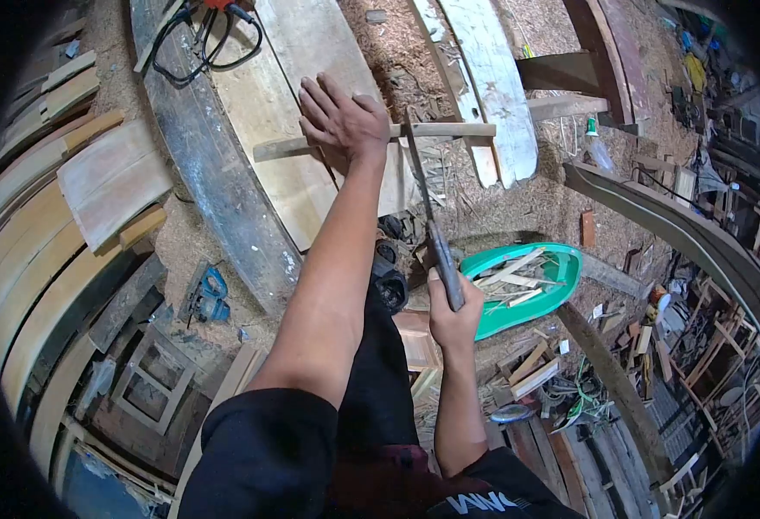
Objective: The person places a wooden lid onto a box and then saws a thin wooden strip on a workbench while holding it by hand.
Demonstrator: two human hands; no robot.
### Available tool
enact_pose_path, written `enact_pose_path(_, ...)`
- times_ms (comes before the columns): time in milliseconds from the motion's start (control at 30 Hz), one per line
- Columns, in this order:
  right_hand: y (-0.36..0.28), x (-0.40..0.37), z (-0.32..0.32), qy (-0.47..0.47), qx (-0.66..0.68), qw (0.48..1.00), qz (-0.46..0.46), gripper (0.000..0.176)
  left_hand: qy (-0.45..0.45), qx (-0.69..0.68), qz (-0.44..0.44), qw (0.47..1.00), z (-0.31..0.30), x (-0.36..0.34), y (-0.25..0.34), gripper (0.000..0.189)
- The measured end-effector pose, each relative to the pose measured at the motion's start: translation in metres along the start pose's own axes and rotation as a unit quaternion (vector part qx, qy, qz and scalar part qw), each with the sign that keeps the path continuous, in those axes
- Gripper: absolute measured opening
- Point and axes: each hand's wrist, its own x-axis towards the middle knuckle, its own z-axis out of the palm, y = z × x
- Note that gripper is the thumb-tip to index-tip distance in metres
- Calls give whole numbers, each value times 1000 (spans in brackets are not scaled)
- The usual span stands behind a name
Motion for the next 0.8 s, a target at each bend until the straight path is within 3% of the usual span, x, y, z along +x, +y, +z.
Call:
enact_pose_path(67, 17, 3, -1, -14, -3, 1000, -21, 27, 12, -3, 7, 1000, 3, 0, -2, 71)
enact_pose_path(200, 20, -7, 15, -24, 0, 1000, -20, 34, -52, 87, 20, 995, -4, 3, 2, 74)
enact_pose_path(233, 12, -9, 21, 3, 51, 998, -27, 38, -78, 122, 29, 989, -6, 5, 4, 75)
enact_pose_path(367, 6, -2, 21, 47, -3, 998, -32, 39, -61, 90, 38, 993, 4, 7, 0, 75)
enact_pose_path(500, -13, 55, 42, 28, -42, 996, -69, 35, -16, 51, 44, 998, 1, 4, 0, 73)
enact_pose_path(567, -3, 71, 50, 20, -41, 996, -81, 33, -44, 54, 43, 997, -5, 0, -2, 74)
enact_pose_path(667, -3, 15, 22, 23, -36, 998, -42, 30, -42, 30, 44, 998, -2, 5, 0, 74)
enact_pose_path(800, 4, 36, 30, 40, -38, 996, -67, 28, -35, 57, 44, 997, -2, 3, -1, 73)
